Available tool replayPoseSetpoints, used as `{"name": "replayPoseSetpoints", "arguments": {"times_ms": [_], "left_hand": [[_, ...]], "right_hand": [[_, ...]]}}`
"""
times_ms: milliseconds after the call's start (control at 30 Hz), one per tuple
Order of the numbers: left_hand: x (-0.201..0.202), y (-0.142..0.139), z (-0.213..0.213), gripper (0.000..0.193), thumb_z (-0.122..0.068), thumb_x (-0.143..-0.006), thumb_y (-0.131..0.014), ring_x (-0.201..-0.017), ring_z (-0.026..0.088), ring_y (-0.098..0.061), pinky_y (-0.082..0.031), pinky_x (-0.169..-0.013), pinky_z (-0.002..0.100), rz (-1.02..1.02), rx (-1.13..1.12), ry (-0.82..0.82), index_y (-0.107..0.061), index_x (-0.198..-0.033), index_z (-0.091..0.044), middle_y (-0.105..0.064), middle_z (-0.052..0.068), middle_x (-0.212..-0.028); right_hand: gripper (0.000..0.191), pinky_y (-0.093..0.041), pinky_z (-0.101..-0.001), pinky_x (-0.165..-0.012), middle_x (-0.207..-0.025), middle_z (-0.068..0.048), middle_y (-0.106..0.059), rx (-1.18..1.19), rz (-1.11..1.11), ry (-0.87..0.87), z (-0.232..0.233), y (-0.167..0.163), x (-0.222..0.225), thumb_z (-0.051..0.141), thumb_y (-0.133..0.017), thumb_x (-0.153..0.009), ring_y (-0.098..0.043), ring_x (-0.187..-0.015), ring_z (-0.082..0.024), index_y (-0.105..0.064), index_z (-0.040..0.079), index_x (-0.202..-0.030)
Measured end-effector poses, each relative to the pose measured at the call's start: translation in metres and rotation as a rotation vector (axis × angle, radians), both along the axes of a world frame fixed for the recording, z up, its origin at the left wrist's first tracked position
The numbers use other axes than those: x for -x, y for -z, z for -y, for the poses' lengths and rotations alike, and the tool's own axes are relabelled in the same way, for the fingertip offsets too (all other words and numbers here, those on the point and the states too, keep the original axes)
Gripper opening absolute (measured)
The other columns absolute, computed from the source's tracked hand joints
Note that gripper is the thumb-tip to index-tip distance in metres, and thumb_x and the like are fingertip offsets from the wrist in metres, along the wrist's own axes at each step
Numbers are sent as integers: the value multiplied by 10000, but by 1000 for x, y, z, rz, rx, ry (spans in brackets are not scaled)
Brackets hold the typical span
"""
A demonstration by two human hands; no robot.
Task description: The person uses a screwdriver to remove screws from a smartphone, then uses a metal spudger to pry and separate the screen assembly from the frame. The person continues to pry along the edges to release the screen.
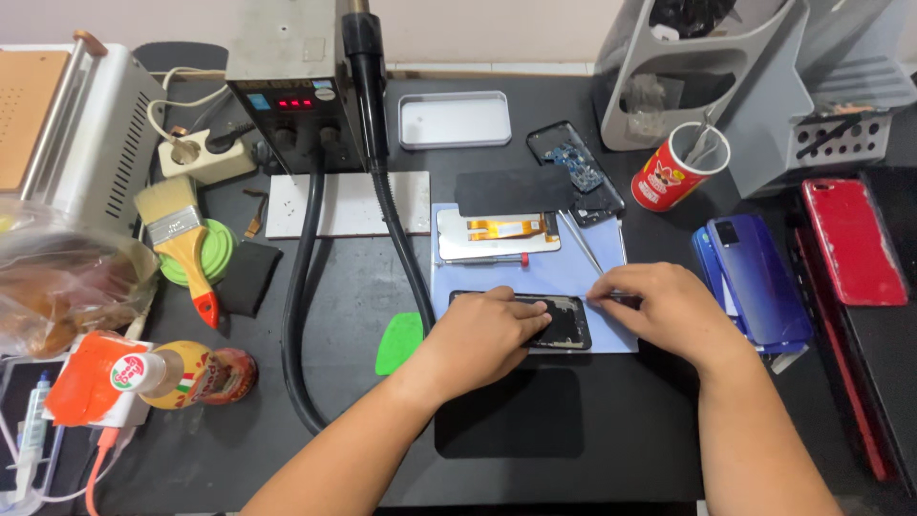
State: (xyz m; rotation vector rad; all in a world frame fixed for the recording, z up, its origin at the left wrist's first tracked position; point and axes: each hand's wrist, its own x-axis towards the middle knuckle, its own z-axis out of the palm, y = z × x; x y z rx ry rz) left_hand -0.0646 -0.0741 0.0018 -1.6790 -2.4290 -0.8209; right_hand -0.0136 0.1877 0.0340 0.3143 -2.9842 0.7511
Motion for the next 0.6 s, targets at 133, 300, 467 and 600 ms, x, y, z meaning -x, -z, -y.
{"name": "replayPoseSetpoints", "arguments": {"times_ms": [133, 300, 467, 600], "left_hand": [[-1, 2, 0, 421, -142, -741, -747, -941, 246, -658, -564, -750, 395, 16, 3, -3, -758, -1155, -70, -741, 6, -1218], [-1, 2, 0, 411, -144, -741, -749, -949, 245, -659, -564, -759, 394, 11, -1, -3, -762, -1147, -77, -740, 9, -1222], [-1, 1, 0, 418, -147, -740, -754, -937, 246, -659, -565, -746, 390, 6, 5, 5, -761, -1152, -72, -742, 4, -1220], [-2, 1, -1, 421, -145, -726, -760, -945, 240, -664, -567, -756, 389, 11, 2, 3, -764, -1141, -75, -742, 7, -1213]], "right_hand": [[134, -580, -344, -668, -851, -54, -775, -16, 6, 4, 4, -4, -1, 157, -778, -773, -753, -751, -245, -768, 104, -896], [134, -576, -344, -657, -837, -52, -765, -25, 6, 6, 7, -8, -2, 157, -782, -766, -746, -732, -240, -765, 103, -887], [127, -587, -344, -661, -861, -60, -748, 10, -41, -40, 10, -7, -3, 121, -772, -777, -736, -745, -252, -739, 85, -894], [131, -582, -355, -702, -885, -63, -726, 54, -37, -78, 8, -5, -3, 93, -757, -792, -728, -794, -257, -738, 75, -920]]}}
